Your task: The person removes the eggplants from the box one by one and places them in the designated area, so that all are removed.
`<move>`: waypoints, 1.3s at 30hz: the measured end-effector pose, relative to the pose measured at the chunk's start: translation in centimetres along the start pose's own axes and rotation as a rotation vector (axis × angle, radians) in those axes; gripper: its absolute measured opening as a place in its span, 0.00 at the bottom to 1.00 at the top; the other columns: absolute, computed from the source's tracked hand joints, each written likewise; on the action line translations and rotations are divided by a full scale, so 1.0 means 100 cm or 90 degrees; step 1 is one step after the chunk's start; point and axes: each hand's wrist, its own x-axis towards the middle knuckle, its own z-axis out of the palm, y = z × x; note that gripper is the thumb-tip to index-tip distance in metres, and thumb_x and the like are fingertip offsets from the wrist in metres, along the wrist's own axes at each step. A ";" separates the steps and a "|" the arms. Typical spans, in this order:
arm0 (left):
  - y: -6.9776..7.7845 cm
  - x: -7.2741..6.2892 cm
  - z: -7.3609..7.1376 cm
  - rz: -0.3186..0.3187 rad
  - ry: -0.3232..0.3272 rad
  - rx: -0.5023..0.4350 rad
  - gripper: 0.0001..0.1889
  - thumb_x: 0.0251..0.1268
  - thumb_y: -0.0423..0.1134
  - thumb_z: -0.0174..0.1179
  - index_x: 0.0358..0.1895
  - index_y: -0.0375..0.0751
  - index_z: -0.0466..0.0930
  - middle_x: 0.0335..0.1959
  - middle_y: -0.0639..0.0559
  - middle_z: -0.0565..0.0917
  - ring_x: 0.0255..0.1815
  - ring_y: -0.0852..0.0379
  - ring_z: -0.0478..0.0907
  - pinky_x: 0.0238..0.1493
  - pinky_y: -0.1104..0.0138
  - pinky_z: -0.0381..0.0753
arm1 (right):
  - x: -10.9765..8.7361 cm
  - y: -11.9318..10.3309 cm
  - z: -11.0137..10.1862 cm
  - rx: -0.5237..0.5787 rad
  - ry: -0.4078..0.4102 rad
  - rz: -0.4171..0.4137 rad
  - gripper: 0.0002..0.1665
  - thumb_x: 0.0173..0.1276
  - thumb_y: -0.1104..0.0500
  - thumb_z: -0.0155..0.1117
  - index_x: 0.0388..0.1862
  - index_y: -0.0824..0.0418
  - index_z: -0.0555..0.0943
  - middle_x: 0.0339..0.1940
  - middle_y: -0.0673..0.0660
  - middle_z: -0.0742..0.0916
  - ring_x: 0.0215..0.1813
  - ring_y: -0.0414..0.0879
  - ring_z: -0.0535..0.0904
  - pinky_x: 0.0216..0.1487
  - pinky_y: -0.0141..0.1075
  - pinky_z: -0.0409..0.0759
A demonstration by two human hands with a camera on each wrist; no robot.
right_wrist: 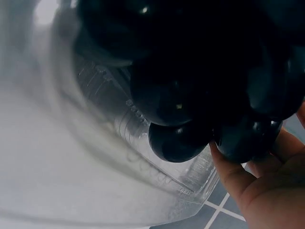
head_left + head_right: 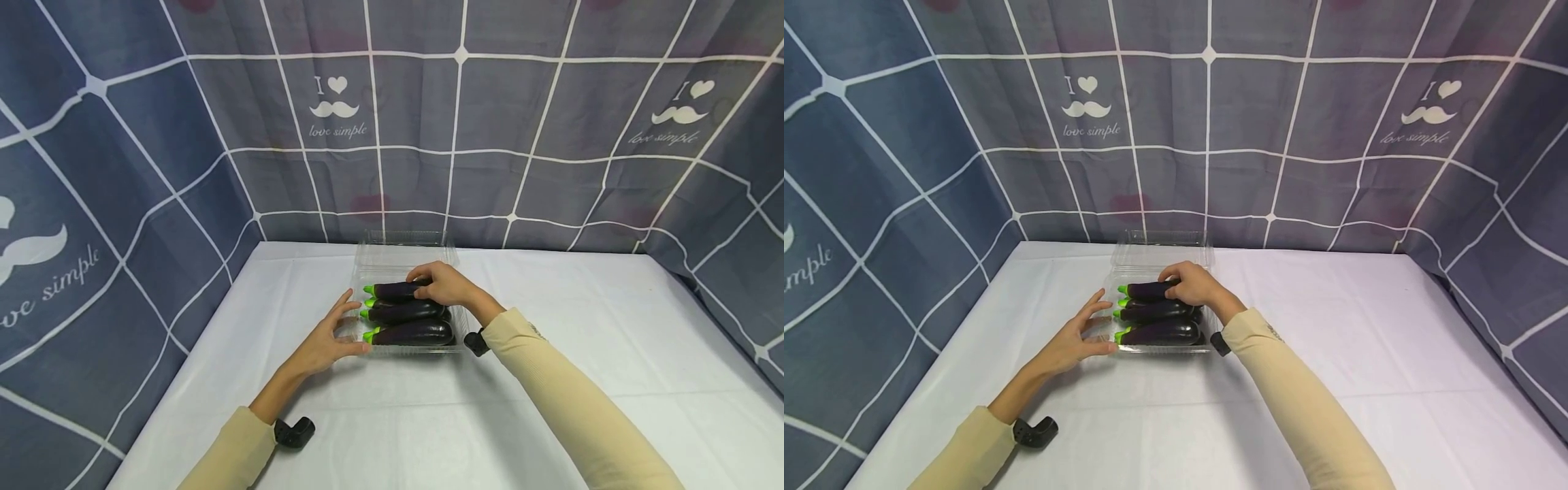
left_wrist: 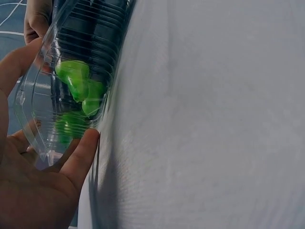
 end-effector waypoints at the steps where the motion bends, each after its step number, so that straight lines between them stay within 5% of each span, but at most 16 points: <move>1: 0.000 0.000 0.000 0.000 0.001 -0.001 0.43 0.59 0.39 0.72 0.74 0.37 0.58 0.81 0.51 0.37 0.77 0.39 0.45 0.65 0.45 0.68 | 0.000 0.000 0.000 -0.002 0.002 -0.001 0.20 0.65 0.68 0.64 0.57 0.69 0.81 0.56 0.65 0.84 0.62 0.59 0.77 0.62 0.50 0.74; 20: 0.000 0.000 0.001 -0.001 0.008 0.006 0.43 0.57 0.39 0.73 0.74 0.37 0.59 0.81 0.51 0.38 0.77 0.40 0.48 0.64 0.46 0.69 | -0.011 0.001 -0.007 0.001 0.053 -0.025 0.20 0.63 0.70 0.64 0.56 0.66 0.82 0.55 0.63 0.84 0.59 0.58 0.78 0.60 0.52 0.74; 39: -0.001 0.001 0.003 0.009 0.016 0.002 0.42 0.58 0.39 0.73 0.73 0.37 0.60 0.81 0.51 0.37 0.77 0.36 0.47 0.64 0.45 0.70 | -0.050 0.013 -0.019 0.003 0.121 -0.048 0.21 0.62 0.68 0.64 0.56 0.62 0.82 0.46 0.62 0.78 0.49 0.54 0.73 0.49 0.48 0.72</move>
